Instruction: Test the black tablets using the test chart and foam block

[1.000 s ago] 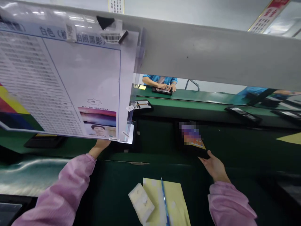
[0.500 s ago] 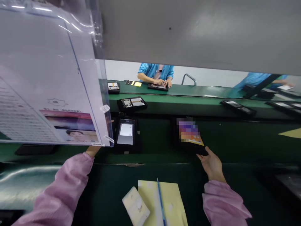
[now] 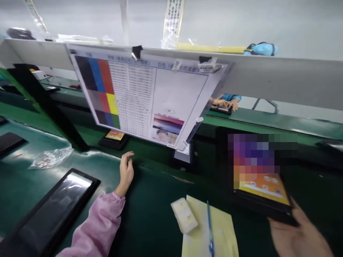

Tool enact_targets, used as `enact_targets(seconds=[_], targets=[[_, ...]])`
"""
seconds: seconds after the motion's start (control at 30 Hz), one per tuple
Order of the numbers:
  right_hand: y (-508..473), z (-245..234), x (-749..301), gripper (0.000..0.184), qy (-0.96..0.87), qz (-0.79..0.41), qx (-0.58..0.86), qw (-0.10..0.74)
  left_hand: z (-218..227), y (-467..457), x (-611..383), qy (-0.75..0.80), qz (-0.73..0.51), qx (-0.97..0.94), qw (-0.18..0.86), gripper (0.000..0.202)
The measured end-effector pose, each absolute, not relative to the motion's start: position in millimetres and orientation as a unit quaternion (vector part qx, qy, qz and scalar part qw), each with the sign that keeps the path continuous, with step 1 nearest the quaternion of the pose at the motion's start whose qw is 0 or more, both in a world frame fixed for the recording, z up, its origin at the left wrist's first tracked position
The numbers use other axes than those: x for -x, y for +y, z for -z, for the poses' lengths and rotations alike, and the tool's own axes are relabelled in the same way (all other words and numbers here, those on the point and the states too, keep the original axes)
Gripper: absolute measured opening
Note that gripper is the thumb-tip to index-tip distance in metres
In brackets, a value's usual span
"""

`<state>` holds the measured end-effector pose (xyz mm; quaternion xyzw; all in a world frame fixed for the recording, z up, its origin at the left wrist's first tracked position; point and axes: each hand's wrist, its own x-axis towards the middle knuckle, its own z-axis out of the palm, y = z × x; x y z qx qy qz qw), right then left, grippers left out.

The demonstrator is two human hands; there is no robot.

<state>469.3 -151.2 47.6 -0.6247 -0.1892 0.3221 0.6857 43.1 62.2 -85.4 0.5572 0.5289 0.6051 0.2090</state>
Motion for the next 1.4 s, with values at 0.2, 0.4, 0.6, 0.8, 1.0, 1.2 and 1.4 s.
enact_targets(seconds=[0.2,0.4,0.6,0.8,1.0,1.2,1.4], targets=[[-188.9,-24.3,-281.8,0.055,-0.116,-0.452,0.600,0.650,95.8,-23.6,14.9,0.566,-0.572,-0.536,0.256,0.038],[-210.0,17.9,-180.8,0.064,-0.142,-0.524,0.576,0.611,91.3,-108.3,101.1,0.610,-0.520,-0.521,0.294,0.031],[-237.6,31.0,-170.9,0.066,-0.253,-0.531,0.661,0.466,80.0,-109.8,152.0,0.597,-0.490,-0.542,0.332,0.023],[-211.5,31.7,-177.2,0.055,-0.389,-0.417,0.696,0.436,73.1,-80.2,184.5,0.625,-0.542,-0.479,0.294,0.025],[-188.6,43.9,-183.1,0.064,-0.387,-0.433,0.688,0.436,69.2,-49.1,181.2,0.600,-0.544,-0.471,0.351,0.030],[-191.3,47.0,-189.3,0.060,-0.398,-0.437,0.673,0.445,77.7,36.3,141.1,0.570,-0.564,-0.478,0.357,0.042],[-190.5,58.1,-201.4,0.053,-0.389,-0.451,0.675,0.435,74.2,150.9,97.3,0.606,-0.531,-0.502,0.315,0.048]])
